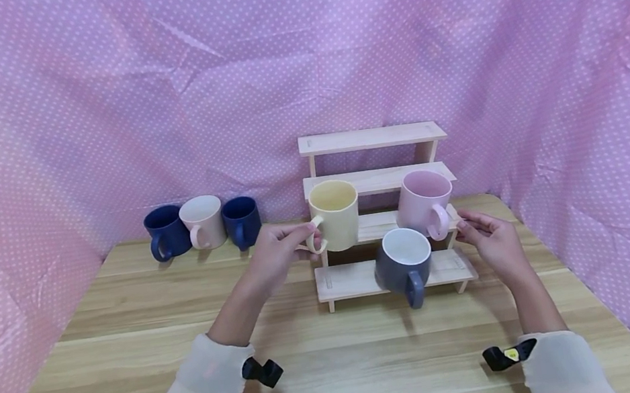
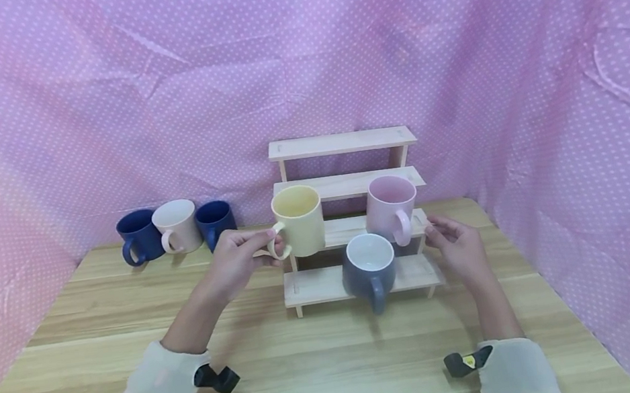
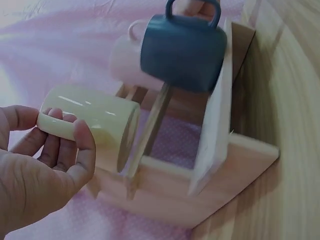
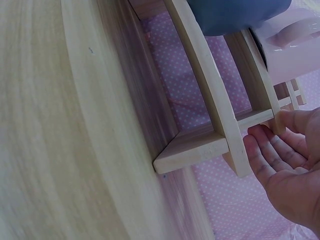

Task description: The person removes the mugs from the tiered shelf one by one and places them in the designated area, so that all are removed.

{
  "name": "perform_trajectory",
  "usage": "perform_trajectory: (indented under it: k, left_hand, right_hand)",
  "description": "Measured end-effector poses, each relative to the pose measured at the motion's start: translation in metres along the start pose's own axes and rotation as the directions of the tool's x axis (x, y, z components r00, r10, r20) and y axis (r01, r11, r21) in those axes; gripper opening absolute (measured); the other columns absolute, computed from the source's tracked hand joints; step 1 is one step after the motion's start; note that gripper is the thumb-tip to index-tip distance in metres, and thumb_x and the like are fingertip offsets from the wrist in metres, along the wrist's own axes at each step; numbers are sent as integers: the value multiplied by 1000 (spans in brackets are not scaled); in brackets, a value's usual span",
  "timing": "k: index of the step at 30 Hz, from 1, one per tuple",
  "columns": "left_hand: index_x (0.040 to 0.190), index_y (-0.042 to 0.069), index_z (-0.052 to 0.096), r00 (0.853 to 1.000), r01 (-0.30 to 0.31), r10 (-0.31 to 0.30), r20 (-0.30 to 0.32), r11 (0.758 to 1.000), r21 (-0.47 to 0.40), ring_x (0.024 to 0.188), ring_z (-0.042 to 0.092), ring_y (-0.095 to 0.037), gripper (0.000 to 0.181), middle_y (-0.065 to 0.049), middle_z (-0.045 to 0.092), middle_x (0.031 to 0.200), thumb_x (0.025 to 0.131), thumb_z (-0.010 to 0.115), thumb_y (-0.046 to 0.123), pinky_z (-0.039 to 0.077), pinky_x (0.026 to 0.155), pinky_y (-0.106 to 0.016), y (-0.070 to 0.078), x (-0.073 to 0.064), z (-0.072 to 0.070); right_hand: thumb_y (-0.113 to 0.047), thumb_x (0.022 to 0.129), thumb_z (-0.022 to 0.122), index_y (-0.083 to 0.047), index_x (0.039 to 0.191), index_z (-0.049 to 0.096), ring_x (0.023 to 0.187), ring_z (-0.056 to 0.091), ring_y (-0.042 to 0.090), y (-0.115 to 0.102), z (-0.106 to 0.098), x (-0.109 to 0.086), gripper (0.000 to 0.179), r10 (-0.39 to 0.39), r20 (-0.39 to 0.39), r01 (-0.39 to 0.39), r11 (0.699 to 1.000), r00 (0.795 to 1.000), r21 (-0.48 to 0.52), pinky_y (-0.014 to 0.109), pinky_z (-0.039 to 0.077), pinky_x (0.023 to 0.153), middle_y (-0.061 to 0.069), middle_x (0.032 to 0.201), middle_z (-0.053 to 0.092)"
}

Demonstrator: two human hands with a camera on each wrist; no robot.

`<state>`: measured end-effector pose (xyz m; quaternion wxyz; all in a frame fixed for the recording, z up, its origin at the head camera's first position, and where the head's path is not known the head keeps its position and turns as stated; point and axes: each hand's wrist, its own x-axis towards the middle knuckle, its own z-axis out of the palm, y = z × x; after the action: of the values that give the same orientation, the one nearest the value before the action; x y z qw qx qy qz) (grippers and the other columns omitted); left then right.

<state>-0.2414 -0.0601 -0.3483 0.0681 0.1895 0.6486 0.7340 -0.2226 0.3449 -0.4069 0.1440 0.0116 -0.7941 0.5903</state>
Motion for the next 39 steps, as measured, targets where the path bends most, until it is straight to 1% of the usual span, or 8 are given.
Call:
perform_trajectory:
  k: [3, 7, 12, 15, 22, 25, 33, 39]
  left_hand:
    - [101, -20, 67, 999, -42, 42, -1, 998, 39, 82, 65, -21, 27, -13, 67, 83, 102, 57, 5, 62, 70, -33, 4, -3, -11]
    - [102, -23, 65, 998, -63, 63, 2, 996, 64, 85, 65, -24, 29, -17, 67, 85, 102, 57, 5, 62, 73, -35, 10, -8, -27]
    - [101, -21, 65, 997, -78, 78, 2, 995, 58, 84, 65, -21, 28, -12, 68, 85, 102, 58, 6, 62, 72, -33, 15, -15, -48]
    - [96, -17, 68, 995, -94, 95, -6, 995, 45, 83, 65, -18, 25, -8, 69, 82, 103, 57, 5, 62, 72, -32, 16, -19, -61]
    - [86, 4, 77, 994, -102, 102, -36, 995, 3, 80, 66, -14, 25, -5, 69, 80, 103, 57, 3, 62, 71, -30, 20, -30, -89]
    - [86, 7, 79, 992, -119, 118, -34, 993, -24, 80, 68, -14, 29, -5, 70, 81, 103, 56, 1, 63, 71, -31, 21, -36, -101]
    - [91, -8, 76, 981, -191, 189, -30, 978, -79, 82, 70, -16, 27, -8, 70, 87, 105, 53, -1, 63, 71, -32, 19, -50, -134]
    - [94, -3, 77, 976, -215, 211, -47, 971, -105, 84, 69, -14, 32, -7, 73, 88, 106, 48, -2, 62, 73, -30, 22, -57, -158]
  right_hand:
    - [-21, 104, 63, 12, 142, 50, 89, 73, 5, 0, 0, 0, 52, -2, 2, 2, 1000, 1000, 0, 21, 58, 86, -17, 107, 69]
    - [-20, 104, 63, 13, 141, 50, 89, 73, 5, 0, 0, 0, 52, -9, 0, 9, 1000, 1000, 10, 21, 58, 85, -18, 107, 68]
    - [-17, 104, 62, 15, 141, 49, 89, 73, 5, 1, 0, 0, 51, -14, -6, 14, 1000, 1000, 19, 20, 58, 85, -20, 103, 69]
    - [-18, 104, 63, 16, 140, 49, 88, 73, 3, 2, -1, 0, 51, -3, -8, 3, 1000, 1000, 30, 21, 58, 85, -21, 102, 69]
    - [-19, 104, 63, 16, 140, 49, 87, 73, 4, 4, -1, -1, 52, -6, -7, 6, 1000, 1000, 25, 21, 59, 85, -21, 102, 69]
    - [-20, 104, 63, 14, 141, 50, 88, 73, 4, 4, -1, -1, 52, -6, -8, 6, 1000, 1000, 9, 19, 58, 85, -20, 104, 68]
    - [-20, 104, 64, 14, 141, 49, 88, 72, 3, 2, 0, -1, 53, 5, 5, -5, 1000, 1000, 16, 20, 58, 86, -21, 103, 68]
    - [-18, 103, 65, 17, 140, 47, 87, 73, 3, 1, 0, -1, 54, -1, 8, 1, 999, 1000, 41, 21, 58, 86, -22, 99, 69]
